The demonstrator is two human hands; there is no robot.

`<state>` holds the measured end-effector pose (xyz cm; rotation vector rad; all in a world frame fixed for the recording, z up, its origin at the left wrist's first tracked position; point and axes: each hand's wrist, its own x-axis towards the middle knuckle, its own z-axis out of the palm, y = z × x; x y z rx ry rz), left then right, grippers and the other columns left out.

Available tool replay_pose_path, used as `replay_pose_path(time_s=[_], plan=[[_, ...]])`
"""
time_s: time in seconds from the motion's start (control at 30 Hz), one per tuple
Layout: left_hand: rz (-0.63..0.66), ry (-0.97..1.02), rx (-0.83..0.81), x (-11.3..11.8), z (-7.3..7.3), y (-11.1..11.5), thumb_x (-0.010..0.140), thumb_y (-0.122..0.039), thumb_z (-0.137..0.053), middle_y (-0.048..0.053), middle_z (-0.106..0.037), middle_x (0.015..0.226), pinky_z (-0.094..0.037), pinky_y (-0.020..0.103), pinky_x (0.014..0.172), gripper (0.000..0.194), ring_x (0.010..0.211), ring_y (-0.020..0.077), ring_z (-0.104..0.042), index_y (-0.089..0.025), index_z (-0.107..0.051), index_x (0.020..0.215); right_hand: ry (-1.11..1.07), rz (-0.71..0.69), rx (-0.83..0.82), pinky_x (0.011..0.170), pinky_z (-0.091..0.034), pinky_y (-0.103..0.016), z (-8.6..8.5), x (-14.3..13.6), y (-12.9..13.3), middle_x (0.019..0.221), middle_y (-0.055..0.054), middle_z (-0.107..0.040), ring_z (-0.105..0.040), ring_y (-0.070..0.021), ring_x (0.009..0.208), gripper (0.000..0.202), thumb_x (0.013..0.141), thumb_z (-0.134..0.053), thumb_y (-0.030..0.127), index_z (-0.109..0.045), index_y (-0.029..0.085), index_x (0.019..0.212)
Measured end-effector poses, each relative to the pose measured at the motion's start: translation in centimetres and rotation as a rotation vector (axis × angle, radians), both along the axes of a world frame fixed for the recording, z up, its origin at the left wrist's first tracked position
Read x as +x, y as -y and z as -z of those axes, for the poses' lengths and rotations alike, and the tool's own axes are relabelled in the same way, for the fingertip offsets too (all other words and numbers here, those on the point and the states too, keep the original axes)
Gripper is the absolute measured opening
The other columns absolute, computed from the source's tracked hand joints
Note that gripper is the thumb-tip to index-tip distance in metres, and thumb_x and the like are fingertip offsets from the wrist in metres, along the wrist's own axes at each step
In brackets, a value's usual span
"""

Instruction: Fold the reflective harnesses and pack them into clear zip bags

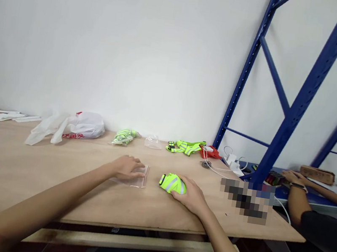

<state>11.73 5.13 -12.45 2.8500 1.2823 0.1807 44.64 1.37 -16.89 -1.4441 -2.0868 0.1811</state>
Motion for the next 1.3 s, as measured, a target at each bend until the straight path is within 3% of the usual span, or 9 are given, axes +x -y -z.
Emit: replay_pose_path(time_s=[0.1, 0.2, 0.33, 0.47, 0.67, 0.8, 0.9, 1.07, 1.3], plan=[[0.067, 0.018, -0.08, 0.6, -0.2, 0.3, 0.075, -0.085, -0.054, 0.015, -0.044, 0.154, -0.031, 0.054, 0.113, 0.1, 0.14, 0.0395, -0.041, -0.024, -0.038, 0.152, 0.001, -0.013, 0.003, 0.101, -0.046, -0.046, -0.1, 0.0, 0.0, 0.131, -0.011, -0.066, -0.062, -0.0344, 0.118, 0.062, 0.073, -0.072, 0.041, -0.062, 0.022, 0.131], [0.117, -0.029, -0.27, 0.9, 0.3, 0.3, 0.059, -0.084, -0.069, 0.014, -0.024, 0.164, -0.023, 0.054, 0.119, 0.128, 0.149, 0.0404, -0.025, -0.025, -0.019, 0.16, 0.017, -0.025, 0.006, 0.101, -0.047, -0.047, -0.2, 0.0, 0.0, 0.13, -0.01, -0.067, -0.062, -0.0343, 0.117, 0.062, 0.073, -0.074, 0.043, -0.063, 0.023, 0.13], [0.102, 0.016, -0.298, 1.0, 1.1, -0.2, 0.058, -0.084, -0.07, 0.014, -0.025, 0.164, -0.021, 0.055, 0.12, 0.129, 0.149, 0.0407, -0.024, -0.025, -0.016, 0.16, 0.004, -0.057, 0.014, 0.102, -0.047, -0.046, -0.3, -0.1, 0.1, 0.131, -0.009, -0.067, -0.062, -0.0331, 0.118, 0.06, 0.073, -0.075, 0.042, -0.063, 0.025, 0.13], [0.042, 0.054, -0.252, 0.9, 1.0, -1.1, 0.056, -0.082, -0.072, 0.013, -0.016, 0.167, -0.012, 0.061, 0.12, 0.132, 0.152, 0.0427, -0.012, -0.027, -0.014, 0.16, -0.007, -0.107, -0.015, 0.102, -0.047, -0.046, -0.8, -0.7, 0.5, 0.132, -0.009, -0.066, -0.061, -0.0324, 0.119, 0.06, 0.074, -0.074, 0.038, -0.062, 0.025, 0.131], [0.051, 0.14, -0.311, 0.7, 1.4, -2.2, 0.059, -0.074, -0.076, 0.015, -0.033, 0.16, -0.031, 0.049, 0.116, 0.124, 0.142, 0.0396, -0.037, -0.022, -0.022, 0.159, 0.022, -0.233, -0.093, 0.103, -0.046, -0.045, -1.5, -1.5, 0.7, 0.137, -0.007, -0.063, -0.059, -0.0307, 0.123, 0.069, 0.072, -0.079, 0.048, -0.059, 0.026, 0.134], [0.03, 0.134, -0.279, 0.6, 1.8, -2.6, 0.056, -0.076, -0.077, 0.016, -0.029, 0.162, -0.032, 0.053, 0.114, 0.129, 0.145, 0.043, -0.031, -0.025, -0.018, 0.159, 0.006, -0.219, -0.093, 0.102, -0.047, -0.044, -1.6, -1.8, 0.8, 0.134, -0.006, -0.064, -0.06, -0.0304, 0.121, 0.068, 0.071, -0.08, 0.048, -0.06, 0.027, 0.132], [0.004, 0.092, -0.272, 0.6, 1.9, -2.7, 0.058, -0.078, -0.075, 0.018, -0.034, 0.159, -0.034, 0.053, 0.111, 0.129, 0.142, 0.0438, -0.037, -0.026, -0.016, 0.16, -0.012, -0.191, -0.089, 0.101, -0.048, -0.045, -1.6, -2.0, 1.1, 0.133, -0.008, -0.065, -0.061, -0.0307, 0.118, 0.067, 0.072, -0.08, 0.048, -0.061, 0.026, 0.132], [0.083, 0.13, -0.17, 0.7, 1.6, -2.1, 0.063, -0.078, -0.07, 0.015, -0.035, 0.16, -0.03, 0.048, 0.114, 0.122, 0.142, 0.0407, -0.037, -0.022, -0.021, 0.159, -0.054, -0.168, -0.097, 0.099, -0.049, -0.044, -1.6, -2.2, 1.2, 0.13, -0.007, -0.067, -0.062, -0.0306, 0.116, 0.064, 0.071, -0.081, 0.045, -0.062, 0.025, 0.129], [0.185, 0.198, -0.008, 1.6, 0.4, -0.2, 0.068, -0.075, -0.071, 0.014, -0.048, 0.151, -0.028, 0.042, 0.113, 0.109, 0.135, 0.0354, -0.047, -0.02, -0.032, 0.154, -0.186, -0.166, -0.138, 0.099, -0.049, -0.044, -0.8, -1.9, 0.8, 0.129, -0.008, -0.067, -0.063, -0.0296, 0.115, 0.066, 0.069, -0.082, 0.044, -0.062, 0.022, 0.128]])
